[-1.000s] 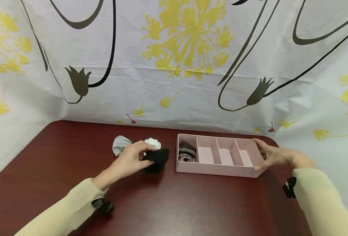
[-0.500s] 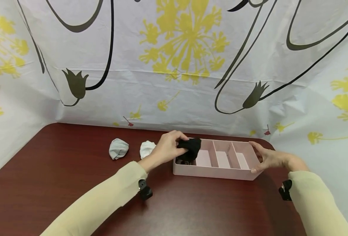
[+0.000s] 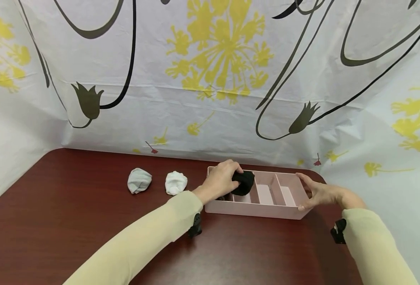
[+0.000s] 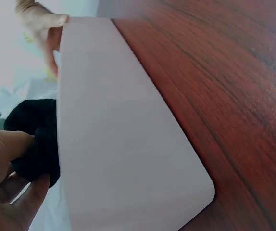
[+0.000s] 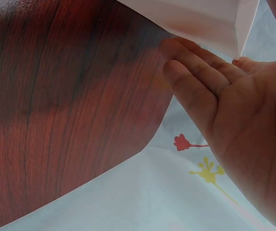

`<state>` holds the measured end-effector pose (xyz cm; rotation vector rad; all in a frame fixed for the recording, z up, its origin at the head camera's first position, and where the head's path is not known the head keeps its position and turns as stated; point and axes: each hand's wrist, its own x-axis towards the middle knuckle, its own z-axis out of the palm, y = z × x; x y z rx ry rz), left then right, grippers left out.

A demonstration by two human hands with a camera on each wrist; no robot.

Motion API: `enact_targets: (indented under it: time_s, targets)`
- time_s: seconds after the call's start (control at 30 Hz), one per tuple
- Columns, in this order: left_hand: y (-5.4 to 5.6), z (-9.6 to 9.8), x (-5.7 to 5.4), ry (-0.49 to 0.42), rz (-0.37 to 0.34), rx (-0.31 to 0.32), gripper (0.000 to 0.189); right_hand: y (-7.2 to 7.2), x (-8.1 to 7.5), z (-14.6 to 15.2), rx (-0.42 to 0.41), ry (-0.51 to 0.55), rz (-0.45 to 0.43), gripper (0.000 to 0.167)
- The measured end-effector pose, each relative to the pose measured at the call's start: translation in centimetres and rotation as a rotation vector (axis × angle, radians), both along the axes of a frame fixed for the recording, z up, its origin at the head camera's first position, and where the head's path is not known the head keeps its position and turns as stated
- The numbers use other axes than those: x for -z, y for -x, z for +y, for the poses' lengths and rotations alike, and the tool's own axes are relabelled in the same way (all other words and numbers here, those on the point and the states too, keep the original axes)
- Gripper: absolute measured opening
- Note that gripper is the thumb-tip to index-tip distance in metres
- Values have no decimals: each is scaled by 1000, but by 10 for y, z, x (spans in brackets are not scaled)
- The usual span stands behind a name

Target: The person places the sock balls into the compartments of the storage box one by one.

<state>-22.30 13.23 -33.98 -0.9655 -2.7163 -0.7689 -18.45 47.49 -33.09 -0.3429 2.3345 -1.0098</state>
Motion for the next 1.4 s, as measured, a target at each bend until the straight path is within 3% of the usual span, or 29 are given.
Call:
enact_targets:
  time_s: [0.4, 0.8, 1.13, 1.4]
  targets:
    - [-3, 27, 4, 288, 126, -31, 22, -1, -1, -1, 9, -12, -4, 109]
    - [-2, 39, 18, 423, 203, -72, 14, -3, 1, 0, -11, 40, -3, 108]
    - [-3, 41, 19, 542, 170, -83, 18, -2, -1, -3, 3, -1, 15, 108]
    - [-7, 35, 19, 503, 112, -39, 33, -4, -2, -4, 23, -52, 0, 109]
